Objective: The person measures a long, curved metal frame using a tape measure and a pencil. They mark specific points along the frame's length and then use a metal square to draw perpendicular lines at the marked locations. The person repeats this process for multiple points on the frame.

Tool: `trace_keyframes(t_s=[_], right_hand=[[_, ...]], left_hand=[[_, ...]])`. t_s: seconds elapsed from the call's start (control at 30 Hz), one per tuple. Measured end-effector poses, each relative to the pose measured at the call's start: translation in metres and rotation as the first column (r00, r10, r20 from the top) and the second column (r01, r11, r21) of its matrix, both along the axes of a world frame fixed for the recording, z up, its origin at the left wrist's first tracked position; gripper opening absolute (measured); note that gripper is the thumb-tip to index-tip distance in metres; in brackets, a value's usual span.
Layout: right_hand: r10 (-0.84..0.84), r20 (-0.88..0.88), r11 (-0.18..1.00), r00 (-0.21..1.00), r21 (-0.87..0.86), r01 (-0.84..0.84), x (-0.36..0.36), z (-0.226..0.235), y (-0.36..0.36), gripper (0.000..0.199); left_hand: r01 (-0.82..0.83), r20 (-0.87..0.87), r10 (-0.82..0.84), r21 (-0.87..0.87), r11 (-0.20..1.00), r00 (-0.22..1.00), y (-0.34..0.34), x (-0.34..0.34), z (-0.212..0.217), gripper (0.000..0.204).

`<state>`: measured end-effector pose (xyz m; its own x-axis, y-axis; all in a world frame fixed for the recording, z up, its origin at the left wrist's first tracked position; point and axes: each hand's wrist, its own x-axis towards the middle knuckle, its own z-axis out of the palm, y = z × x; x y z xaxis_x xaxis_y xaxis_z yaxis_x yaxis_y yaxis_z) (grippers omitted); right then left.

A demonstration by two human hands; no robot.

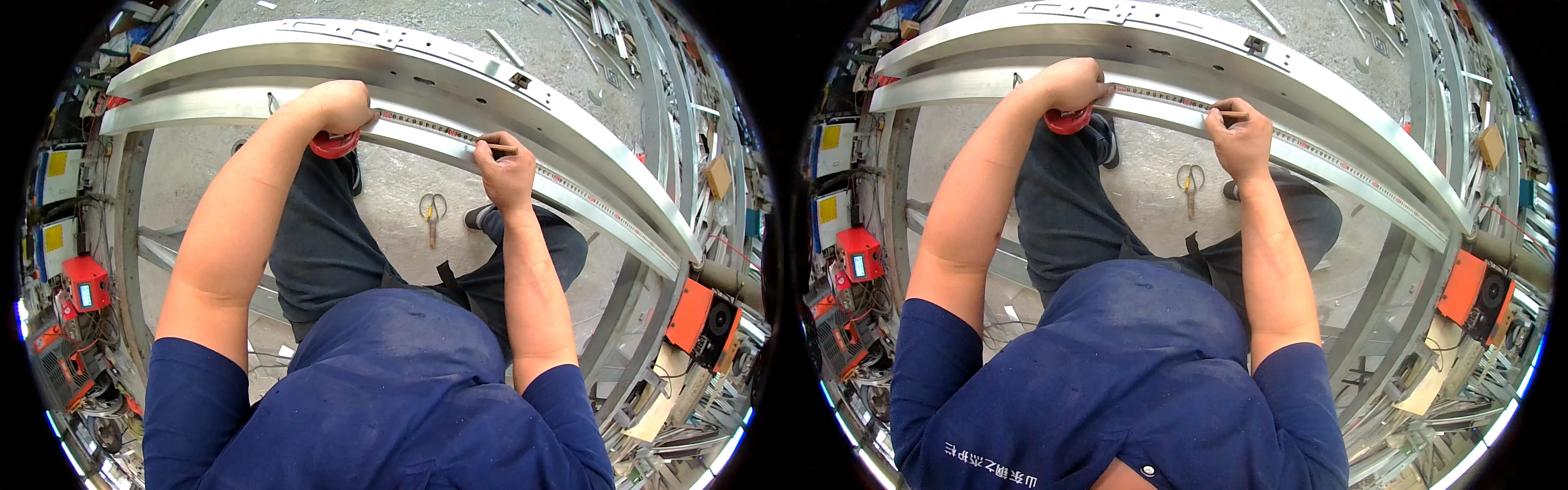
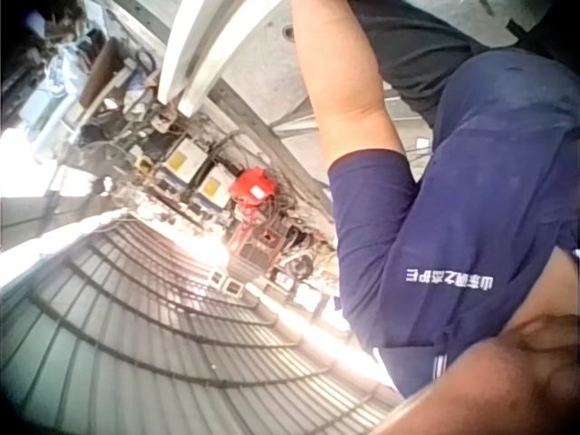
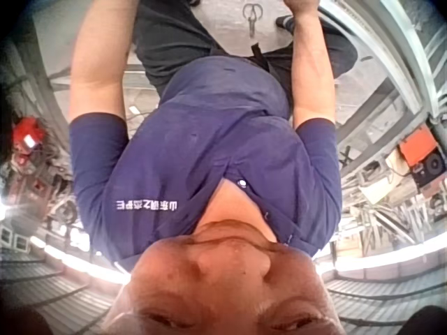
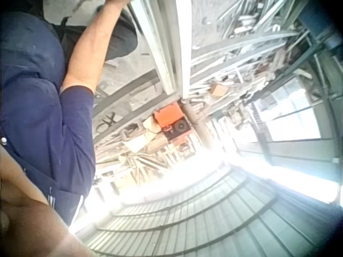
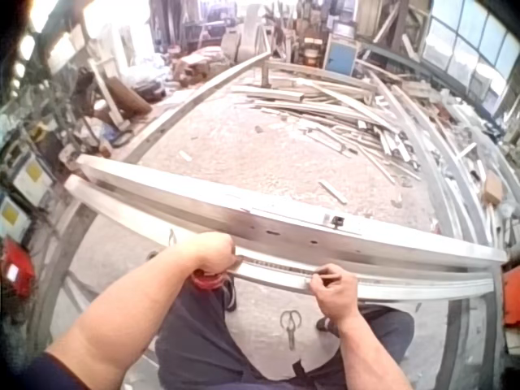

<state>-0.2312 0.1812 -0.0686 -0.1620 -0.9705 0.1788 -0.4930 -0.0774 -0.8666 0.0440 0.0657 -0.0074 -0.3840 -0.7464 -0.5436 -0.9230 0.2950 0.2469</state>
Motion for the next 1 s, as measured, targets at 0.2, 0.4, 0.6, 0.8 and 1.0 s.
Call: trace_keyframes(t_s=[0.2,0.4,0.6,0.8,1.0], right_hand=[[0.008,-0.030,1.000,1.000,-0.010,-0.008,0.000,0.002,0.000,0.013],[0.001,-0.004,1.000,1.000,0.002,-0.001,0.001,0.000,0.001,0.013],[0.018,-0.003,1.000,1.000,0.006,-0.018,0.002,0.001,0.001,0.014],[0.019,0.061,0.998,0.998,0.053,-0.022,-0.008,-0.007,-0.001,0.014],[0.013,0.032,0.999,0.999,0.033,-0.014,-0.002,0.001,0.001,0.013]], left_hand=[[0.015,0.020,-0.015,0.011,1.000,1.000,-0.001,-0.001,0.002,0.041],[0.012,0.046,-0.012,0.009,1.000,0.999,0.000,-0.003,0.003,0.040],[0.000,0.035,0.000,0.000,1.000,0.999,0.001,-0.002,0.003,0.039],[0.021,0.024,-0.021,0.007,1.000,0.999,-0.002,-0.002,0.000,0.040],[0.020,0.021,-0.020,-0.002,1.000,1.000,-0.001,-0.001,0.000,0.040]])
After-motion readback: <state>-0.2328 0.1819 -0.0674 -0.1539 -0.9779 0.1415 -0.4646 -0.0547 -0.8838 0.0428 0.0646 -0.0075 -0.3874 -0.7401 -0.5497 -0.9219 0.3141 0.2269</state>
